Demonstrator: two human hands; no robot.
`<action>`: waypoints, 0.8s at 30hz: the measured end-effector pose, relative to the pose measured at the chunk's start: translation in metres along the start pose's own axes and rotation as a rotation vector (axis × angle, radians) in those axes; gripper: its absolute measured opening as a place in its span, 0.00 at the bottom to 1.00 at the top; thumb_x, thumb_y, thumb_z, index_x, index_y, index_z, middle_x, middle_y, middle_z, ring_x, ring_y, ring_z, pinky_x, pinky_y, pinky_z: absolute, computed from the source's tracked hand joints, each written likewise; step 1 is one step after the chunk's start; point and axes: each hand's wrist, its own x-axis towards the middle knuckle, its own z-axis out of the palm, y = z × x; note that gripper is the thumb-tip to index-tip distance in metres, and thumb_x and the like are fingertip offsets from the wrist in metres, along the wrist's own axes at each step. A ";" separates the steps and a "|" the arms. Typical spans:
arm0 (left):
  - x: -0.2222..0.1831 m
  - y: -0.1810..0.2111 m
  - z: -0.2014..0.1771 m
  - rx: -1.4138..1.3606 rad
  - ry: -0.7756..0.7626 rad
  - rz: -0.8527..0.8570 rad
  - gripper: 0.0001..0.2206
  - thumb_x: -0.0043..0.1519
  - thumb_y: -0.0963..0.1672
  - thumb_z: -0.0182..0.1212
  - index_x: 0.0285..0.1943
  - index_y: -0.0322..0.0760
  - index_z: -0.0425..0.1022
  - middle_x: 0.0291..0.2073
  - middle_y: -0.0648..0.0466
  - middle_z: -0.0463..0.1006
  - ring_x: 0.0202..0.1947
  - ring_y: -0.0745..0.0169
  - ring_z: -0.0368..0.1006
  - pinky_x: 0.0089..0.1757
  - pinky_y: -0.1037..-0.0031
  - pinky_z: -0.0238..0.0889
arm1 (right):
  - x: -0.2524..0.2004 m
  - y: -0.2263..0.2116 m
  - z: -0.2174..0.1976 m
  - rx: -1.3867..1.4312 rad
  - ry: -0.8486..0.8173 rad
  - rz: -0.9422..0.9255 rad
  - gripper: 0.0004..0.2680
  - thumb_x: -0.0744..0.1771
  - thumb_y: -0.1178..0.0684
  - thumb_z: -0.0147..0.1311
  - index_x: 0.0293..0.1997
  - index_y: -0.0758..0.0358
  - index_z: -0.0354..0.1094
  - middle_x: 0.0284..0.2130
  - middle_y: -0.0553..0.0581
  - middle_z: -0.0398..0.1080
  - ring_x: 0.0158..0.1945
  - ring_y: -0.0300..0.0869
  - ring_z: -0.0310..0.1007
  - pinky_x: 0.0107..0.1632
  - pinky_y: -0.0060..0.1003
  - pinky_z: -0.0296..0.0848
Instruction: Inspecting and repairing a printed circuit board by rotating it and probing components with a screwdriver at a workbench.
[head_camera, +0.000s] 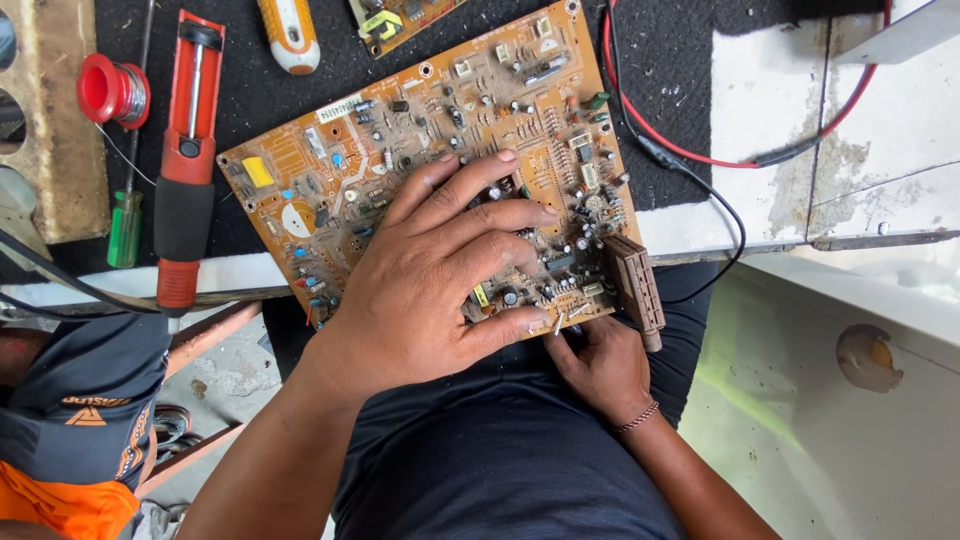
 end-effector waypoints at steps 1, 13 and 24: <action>0.000 0.000 0.000 -0.002 0.002 0.004 0.15 0.65 0.52 0.64 0.44 0.37 0.74 0.59 0.54 0.76 0.70 0.41 0.61 0.65 0.47 0.48 | 0.000 0.000 0.000 -0.001 -0.005 0.012 0.12 0.65 0.39 0.59 0.31 0.57 0.72 0.23 0.56 0.75 0.26 0.50 0.75 0.27 0.49 0.65; 0.002 0.000 0.001 0.016 0.005 0.003 0.14 0.65 0.51 0.63 0.42 0.37 0.75 0.58 0.54 0.77 0.69 0.41 0.62 0.64 0.46 0.49 | 0.001 0.000 -0.001 0.024 -0.010 0.010 0.12 0.65 0.40 0.59 0.33 0.58 0.74 0.27 0.57 0.77 0.31 0.50 0.78 0.29 0.48 0.68; 0.003 0.000 0.001 0.001 0.008 0.005 0.14 0.65 0.51 0.62 0.40 0.37 0.77 0.57 0.54 0.77 0.68 0.41 0.62 0.63 0.46 0.50 | -0.001 0.006 0.005 0.027 0.006 0.011 0.13 0.65 0.41 0.61 0.26 0.59 0.71 0.22 0.57 0.74 0.26 0.49 0.75 0.28 0.47 0.65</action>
